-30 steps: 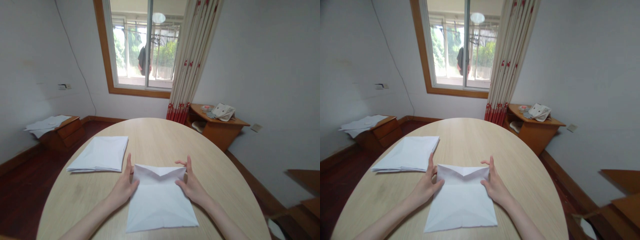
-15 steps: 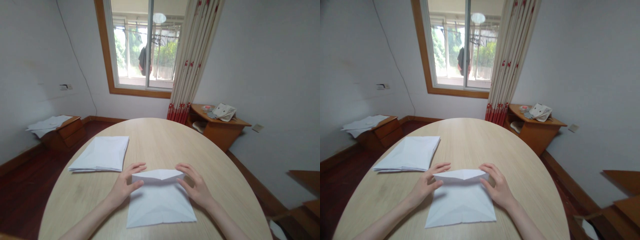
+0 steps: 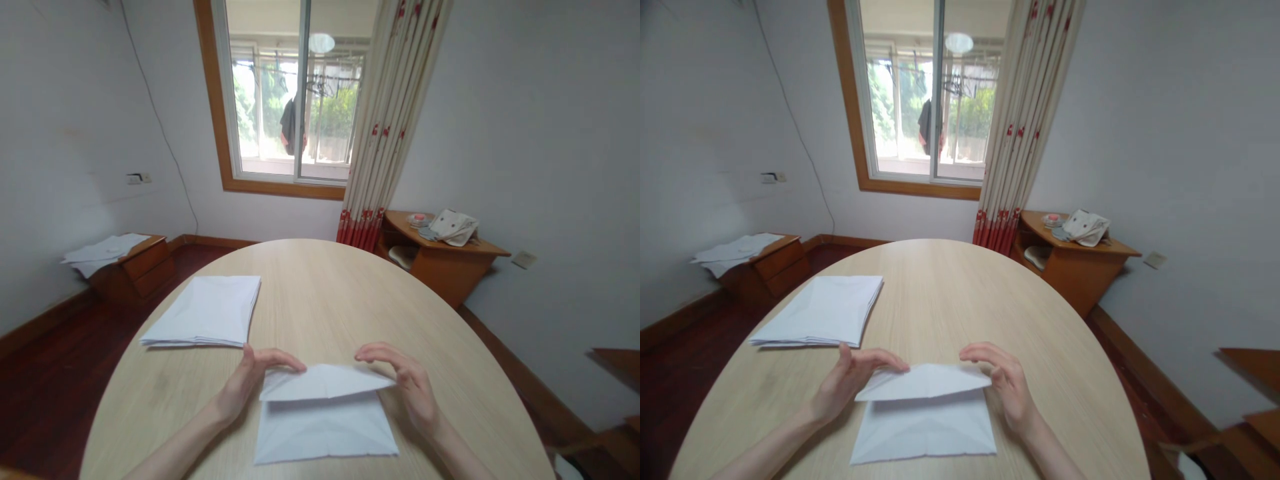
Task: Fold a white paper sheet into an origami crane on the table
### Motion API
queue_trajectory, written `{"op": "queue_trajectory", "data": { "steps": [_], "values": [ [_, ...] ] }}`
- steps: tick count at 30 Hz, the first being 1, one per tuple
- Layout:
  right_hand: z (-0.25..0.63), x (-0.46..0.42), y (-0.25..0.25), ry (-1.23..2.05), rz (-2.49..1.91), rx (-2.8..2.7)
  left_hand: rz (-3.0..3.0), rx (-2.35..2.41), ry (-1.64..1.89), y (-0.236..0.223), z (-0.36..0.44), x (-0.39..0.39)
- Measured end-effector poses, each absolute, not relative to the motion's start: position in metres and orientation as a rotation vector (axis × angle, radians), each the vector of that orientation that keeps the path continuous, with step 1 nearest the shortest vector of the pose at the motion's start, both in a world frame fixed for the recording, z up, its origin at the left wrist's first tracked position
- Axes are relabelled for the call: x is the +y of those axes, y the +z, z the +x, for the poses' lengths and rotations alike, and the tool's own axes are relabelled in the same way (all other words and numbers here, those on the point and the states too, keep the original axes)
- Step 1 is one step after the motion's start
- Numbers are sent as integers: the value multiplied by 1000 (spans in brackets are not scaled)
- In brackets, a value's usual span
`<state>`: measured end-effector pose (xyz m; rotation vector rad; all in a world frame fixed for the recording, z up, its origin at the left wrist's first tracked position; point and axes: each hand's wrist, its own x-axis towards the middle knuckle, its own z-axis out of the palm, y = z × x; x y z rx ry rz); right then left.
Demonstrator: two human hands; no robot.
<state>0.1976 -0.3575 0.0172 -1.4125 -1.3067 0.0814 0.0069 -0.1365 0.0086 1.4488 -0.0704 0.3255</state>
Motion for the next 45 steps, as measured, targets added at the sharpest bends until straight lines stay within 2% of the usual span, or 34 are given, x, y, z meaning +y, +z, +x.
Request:
{"op": "queue_trajectory", "data": {
  "steps": [4,14,24,32,45],
  "values": [
    [195,-356,21,197,-1428,-1325,1532,-54,314,4,9,-137],
    [178,-348,16,507,-1783,-1575,2044,-31,207,14,9,-149],
    [175,-346,13,479,-1881,-1719,2295,-1,196,1,9,-156],
    [170,-342,0,463,-1999,-1780,2631,16,321,-15,11,-166],
    [155,-329,-15,265,-2196,-1869,2894,22,464,-46,16,-171]
  ]
}}
